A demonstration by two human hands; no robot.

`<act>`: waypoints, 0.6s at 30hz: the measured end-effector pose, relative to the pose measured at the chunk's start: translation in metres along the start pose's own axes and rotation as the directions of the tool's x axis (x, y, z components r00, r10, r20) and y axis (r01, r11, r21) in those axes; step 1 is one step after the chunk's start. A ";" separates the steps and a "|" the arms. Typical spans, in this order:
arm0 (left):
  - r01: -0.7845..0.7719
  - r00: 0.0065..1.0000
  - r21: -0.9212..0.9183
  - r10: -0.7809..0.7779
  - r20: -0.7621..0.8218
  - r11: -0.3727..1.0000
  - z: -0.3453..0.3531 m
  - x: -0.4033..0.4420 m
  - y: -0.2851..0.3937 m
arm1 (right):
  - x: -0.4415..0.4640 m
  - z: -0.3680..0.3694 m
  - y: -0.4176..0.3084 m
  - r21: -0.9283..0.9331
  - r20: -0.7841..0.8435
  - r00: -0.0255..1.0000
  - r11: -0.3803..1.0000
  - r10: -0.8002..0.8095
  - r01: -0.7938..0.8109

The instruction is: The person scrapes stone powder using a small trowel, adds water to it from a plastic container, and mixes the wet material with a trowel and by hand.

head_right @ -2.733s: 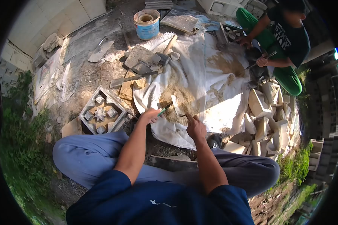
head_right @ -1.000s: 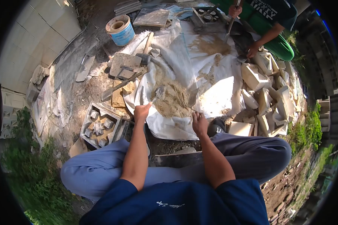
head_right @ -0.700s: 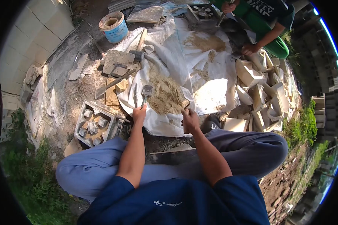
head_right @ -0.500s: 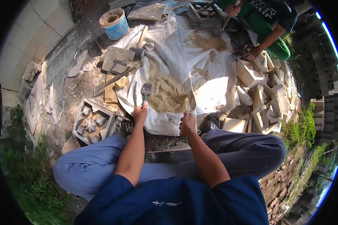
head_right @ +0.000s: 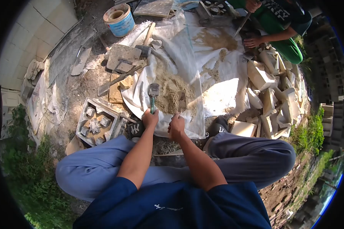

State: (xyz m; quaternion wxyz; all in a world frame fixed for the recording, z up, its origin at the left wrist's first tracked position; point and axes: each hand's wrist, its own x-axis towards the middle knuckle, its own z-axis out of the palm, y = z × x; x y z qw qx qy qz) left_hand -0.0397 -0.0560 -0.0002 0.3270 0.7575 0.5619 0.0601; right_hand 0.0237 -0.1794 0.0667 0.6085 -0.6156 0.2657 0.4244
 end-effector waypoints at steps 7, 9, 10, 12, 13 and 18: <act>0.016 1.000 0.045 -0.015 -0.019 0.999 0.004 0.006 0.000 | 0.044 -0.031 -0.067 -0.209 -0.277 0.951 0.975 -0.136 0.079; 0.017 1.000 0.089 -0.015 -0.023 0.996 0.013 0.010 -0.003 | 0.063 -0.039 -0.060 -0.269 -0.310 0.946 0.963 -0.099 0.012; 0.024 0.999 0.140 -0.020 -0.030 0.990 0.014 0.012 -0.005 | 0.066 -0.040 -0.047 -0.330 -0.239 0.961 0.942 -0.141 0.056; 0.256 0.935 0.039 -0.258 0.245 0.966 -0.013 0.024 0.018 | 0.061 -0.031 -0.029 -0.417 -0.127 0.985 0.907 -0.115 0.052; 0.481 0.750 0.008 -0.416 0.514 0.877 -0.026 0.031 0.025 | 0.049 -0.023 -0.029 -0.291 -0.162 0.986 0.957 -0.047 -0.002; 0.517 0.766 -0.150 -0.378 0.520 0.843 -0.013 0.045 0.006 | 0.037 -0.017 -0.077 -0.563 -0.010 0.963 0.797 -0.268 0.216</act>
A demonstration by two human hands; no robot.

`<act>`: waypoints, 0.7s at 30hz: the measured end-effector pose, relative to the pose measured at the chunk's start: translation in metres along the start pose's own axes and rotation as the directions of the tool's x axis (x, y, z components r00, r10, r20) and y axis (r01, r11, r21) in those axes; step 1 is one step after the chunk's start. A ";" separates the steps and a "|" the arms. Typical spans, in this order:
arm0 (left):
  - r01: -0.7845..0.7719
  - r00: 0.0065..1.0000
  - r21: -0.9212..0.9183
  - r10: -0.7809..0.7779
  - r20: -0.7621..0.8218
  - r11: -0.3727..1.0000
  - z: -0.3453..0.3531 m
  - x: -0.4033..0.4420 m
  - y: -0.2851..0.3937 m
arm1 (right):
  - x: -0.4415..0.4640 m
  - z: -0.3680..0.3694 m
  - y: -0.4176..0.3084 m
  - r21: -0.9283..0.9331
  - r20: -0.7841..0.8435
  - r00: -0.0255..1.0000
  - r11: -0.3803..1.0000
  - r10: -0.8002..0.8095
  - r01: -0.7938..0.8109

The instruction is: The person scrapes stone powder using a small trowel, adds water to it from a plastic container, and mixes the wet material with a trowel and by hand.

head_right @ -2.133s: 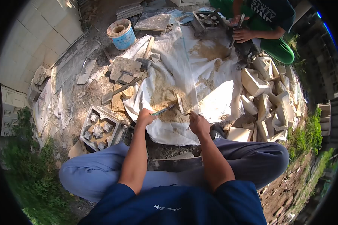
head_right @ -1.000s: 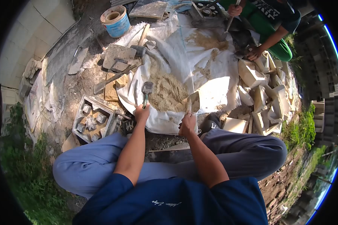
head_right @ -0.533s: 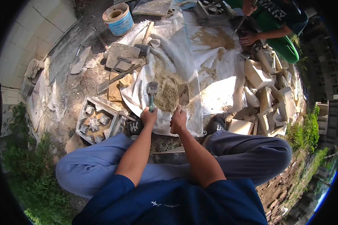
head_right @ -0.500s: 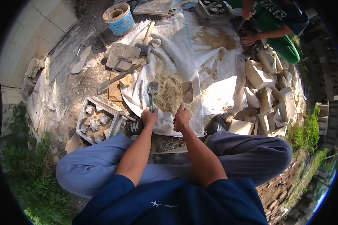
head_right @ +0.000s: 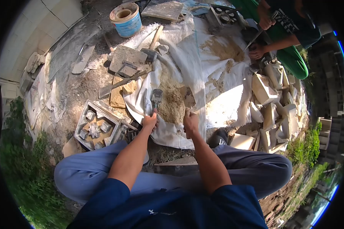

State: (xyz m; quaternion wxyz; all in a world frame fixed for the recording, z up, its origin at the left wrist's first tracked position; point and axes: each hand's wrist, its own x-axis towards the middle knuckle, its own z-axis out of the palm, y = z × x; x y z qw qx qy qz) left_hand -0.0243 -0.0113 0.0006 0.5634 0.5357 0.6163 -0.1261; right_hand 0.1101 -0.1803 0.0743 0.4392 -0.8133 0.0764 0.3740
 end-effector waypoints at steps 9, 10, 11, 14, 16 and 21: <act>-0.029 0.987 -0.128 0.048 0.151 0.991 -0.010 -0.007 -0.001 | 0.106 -0.013 -0.052 -0.349 0.051 0.999 0.937 -0.011 0.028; -0.014 0.983 -0.170 0.044 0.176 0.985 -0.010 -0.004 -0.005 | 0.103 -0.014 -0.045 -0.346 0.109 0.992 0.934 -0.055 0.090; -0.001 0.978 -0.212 0.045 0.203 0.977 -0.009 0.000 -0.008 | 0.099 -0.014 -0.037 -0.346 0.113 0.992 0.934 -0.053 0.089; 0.017 0.979 -0.191 0.023 0.202 0.981 -0.006 0.005 -0.008 | 0.077 -0.023 -0.024 -0.509 0.270 0.956 0.827 -0.113 0.241; 0.022 0.980 -0.185 0.015 0.199 0.982 -0.006 0.003 -0.008 | 0.060 -0.032 -0.028 -0.566 0.295 0.954 0.793 -0.060 0.225; 0.011 0.980 -0.203 0.029 0.195 0.979 -0.007 -0.002 -0.005 | 0.062 -0.054 -0.058 -0.668 0.413 0.904 0.638 -0.110 0.383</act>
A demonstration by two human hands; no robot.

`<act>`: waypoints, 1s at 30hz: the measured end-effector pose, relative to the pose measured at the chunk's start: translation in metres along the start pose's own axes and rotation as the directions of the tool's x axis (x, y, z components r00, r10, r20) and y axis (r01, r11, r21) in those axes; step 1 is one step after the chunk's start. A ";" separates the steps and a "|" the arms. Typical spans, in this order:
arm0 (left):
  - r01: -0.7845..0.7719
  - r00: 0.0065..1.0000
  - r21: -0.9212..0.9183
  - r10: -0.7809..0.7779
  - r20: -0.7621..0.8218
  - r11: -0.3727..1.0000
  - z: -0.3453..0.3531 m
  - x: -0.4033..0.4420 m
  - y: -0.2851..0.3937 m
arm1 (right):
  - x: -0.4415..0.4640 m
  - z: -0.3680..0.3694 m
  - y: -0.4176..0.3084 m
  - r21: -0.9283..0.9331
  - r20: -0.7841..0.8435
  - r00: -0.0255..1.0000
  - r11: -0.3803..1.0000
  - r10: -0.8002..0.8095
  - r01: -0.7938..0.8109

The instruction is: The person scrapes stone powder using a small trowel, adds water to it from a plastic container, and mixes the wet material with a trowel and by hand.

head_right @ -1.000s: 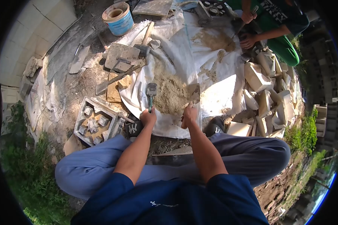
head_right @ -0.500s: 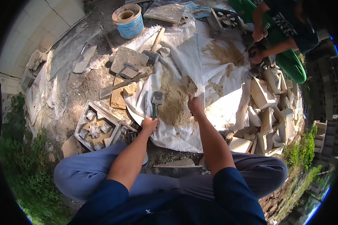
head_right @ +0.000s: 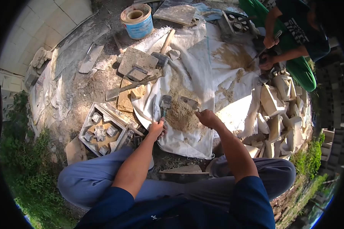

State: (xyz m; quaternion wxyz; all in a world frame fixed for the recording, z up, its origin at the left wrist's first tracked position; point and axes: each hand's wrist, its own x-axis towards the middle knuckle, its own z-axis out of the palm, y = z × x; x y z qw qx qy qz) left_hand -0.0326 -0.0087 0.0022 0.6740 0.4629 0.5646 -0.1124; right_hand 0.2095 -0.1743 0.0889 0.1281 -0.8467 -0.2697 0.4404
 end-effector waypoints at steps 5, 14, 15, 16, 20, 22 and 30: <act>-0.036 0.999 0.010 0.036 -0.015 0.999 0.002 0.000 0.000 | 0.049 -0.011 -0.027 0.143 -0.170 0.984 0.989 0.063 -0.038; -0.074 0.982 0.089 0.088 -0.164 0.993 0.014 -0.002 -0.002 | 0.000 0.069 0.014 0.186 -0.203 0.978 0.982 0.040 -0.001; -0.055 0.980 0.113 0.076 -0.185 0.992 0.015 -0.004 0.001 | -0.014 0.072 0.013 0.193 -0.211 0.977 0.981 0.043 -0.002; -0.035 0.976 0.140 0.064 -0.206 0.990 0.014 -0.001 -0.002 | -0.028 0.075 0.010 0.231 -0.145 0.984 0.971 0.103 -0.067; -0.080 0.930 0.304 0.181 -0.320 0.949 0.018 0.043 -0.032 | -0.062 0.081 -0.002 0.337 -0.097 0.976 0.929 0.193 -0.150; -0.063 0.937 0.313 0.164 -0.308 0.948 0.015 0.042 -0.031 | -0.053 0.105 0.009 0.378 -0.163 0.955 0.910 0.247 -0.170; -0.230 0.785 0.603 0.511 -0.349 0.764 0.017 -0.040 -0.011 | -0.050 0.155 -0.031 0.946 0.199 0.843 0.127 0.499 -0.298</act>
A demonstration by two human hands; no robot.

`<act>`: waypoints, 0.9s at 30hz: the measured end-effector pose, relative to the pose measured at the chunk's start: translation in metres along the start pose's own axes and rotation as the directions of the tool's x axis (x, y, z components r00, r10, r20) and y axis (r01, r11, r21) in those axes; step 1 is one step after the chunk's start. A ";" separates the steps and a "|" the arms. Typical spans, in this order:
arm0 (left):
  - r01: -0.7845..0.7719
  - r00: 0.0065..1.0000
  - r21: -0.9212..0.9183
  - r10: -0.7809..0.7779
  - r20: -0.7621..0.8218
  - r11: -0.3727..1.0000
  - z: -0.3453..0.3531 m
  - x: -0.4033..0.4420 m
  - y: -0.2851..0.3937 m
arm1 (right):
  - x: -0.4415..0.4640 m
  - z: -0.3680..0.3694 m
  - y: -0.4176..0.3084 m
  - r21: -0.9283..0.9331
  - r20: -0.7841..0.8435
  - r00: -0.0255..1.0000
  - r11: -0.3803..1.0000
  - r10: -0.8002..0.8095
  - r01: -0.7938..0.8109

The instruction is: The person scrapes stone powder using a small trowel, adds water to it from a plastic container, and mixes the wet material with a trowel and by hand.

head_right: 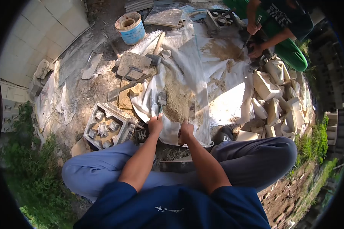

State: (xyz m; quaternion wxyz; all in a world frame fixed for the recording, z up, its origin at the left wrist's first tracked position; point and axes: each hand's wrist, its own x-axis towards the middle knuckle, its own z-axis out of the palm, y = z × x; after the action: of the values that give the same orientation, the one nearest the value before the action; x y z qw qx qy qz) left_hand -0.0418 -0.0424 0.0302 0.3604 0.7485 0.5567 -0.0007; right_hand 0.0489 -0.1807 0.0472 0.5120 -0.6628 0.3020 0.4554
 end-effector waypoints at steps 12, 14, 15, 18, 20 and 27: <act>0.094 0.996 0.000 -0.094 0.004 0.996 0.002 -0.043 0.005 | 0.009 -0.008 -0.048 -0.707 0.114 0.698 0.436 -0.707 0.557; 0.129 0.991 -0.023 -0.130 -0.027 0.991 0.012 -0.043 0.004 | 0.024 -0.016 -0.076 -0.748 0.163 0.662 0.346 -0.732 0.567; 0.121 0.992 -0.062 -0.122 -0.019 0.991 0.022 -0.042 -0.005 | 0.024 -0.018 -0.090 -0.777 0.151 0.676 0.336 -0.722 0.533; 0.171 0.985 -0.208 -0.163 0.056 0.963 0.039 -0.040 -0.019 | 0.033 -0.019 -0.126 -0.837 0.173 0.680 0.258 -0.713 0.483; 0.231 0.971 -0.305 -0.201 0.129 0.924 0.040 -0.044 -0.017 | 0.046 -0.018 -0.144 -0.858 0.206 0.696 0.214 -0.688 0.466; 0.148 0.949 -0.248 -0.208 -0.238 0.957 0.056 -0.094 0.006 | 0.068 0.000 -0.176 -0.870 0.386 0.655 -0.020 -0.650 0.493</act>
State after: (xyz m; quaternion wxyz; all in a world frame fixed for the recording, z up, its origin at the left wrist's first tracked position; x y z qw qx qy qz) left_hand -0.0497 -0.1518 0.0299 0.3654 0.6422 0.6615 0.1287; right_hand 0.2291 -0.1245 0.0565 0.1359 -0.9155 -0.2932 0.2395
